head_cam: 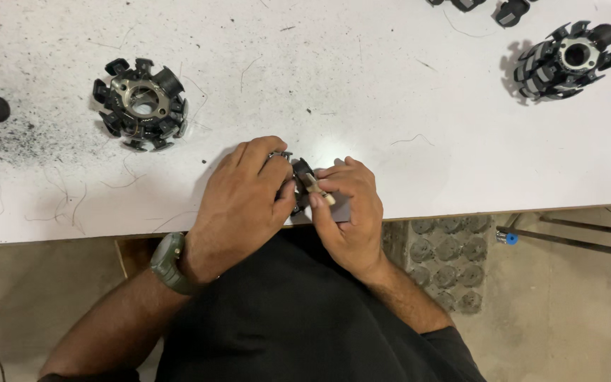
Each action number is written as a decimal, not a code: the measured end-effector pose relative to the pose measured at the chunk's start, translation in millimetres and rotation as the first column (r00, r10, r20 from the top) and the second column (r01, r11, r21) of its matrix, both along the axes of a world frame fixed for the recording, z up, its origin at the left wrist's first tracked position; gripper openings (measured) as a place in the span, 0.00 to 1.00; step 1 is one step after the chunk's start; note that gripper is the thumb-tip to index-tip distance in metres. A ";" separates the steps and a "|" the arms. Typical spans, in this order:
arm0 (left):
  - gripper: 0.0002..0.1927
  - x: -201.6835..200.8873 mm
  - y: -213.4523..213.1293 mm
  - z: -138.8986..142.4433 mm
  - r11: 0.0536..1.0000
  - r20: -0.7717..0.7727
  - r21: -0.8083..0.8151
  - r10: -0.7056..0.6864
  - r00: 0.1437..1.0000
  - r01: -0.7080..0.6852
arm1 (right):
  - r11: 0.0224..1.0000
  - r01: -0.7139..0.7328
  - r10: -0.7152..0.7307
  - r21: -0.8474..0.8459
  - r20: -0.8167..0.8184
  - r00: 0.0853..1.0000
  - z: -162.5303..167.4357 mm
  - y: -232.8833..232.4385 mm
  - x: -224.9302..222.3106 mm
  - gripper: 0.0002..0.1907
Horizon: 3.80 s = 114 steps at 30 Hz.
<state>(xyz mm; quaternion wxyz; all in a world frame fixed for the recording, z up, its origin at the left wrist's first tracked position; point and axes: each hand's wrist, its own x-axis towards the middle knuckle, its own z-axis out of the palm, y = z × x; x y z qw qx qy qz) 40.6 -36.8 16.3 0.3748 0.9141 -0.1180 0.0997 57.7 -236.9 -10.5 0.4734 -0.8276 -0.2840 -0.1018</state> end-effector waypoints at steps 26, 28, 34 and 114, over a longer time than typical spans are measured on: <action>0.08 -6.6 -9.4 -21.1 0.987 0.121 -0.121 0.122 0.985 -0.107 | 0.976 0.002 0.006 -0.216 0.036 0.999 30.3 11.1 6.2 0.10; 0.08 -7.0 -9.7 -23.5 0.987 0.110 -0.115 0.123 0.986 -0.110 | 0.978 -0.001 0.010 -0.211 0.038 0.999 28.3 10.6 6.1 0.10; 0.08 -7.0 -11.0 -24.3 0.984 0.080 -0.135 0.127 0.989 -0.115 | 0.980 -0.022 0.041 -0.200 0.094 0.995 25.7 8.9 5.7 0.12; 0.10 -15.5 1.9 -27.2 0.999 0.182 -0.018 0.050 0.982 -0.047 | 0.989 -0.040 0.077 -0.139 0.273 0.959 -3.9 9.6 6.0 0.17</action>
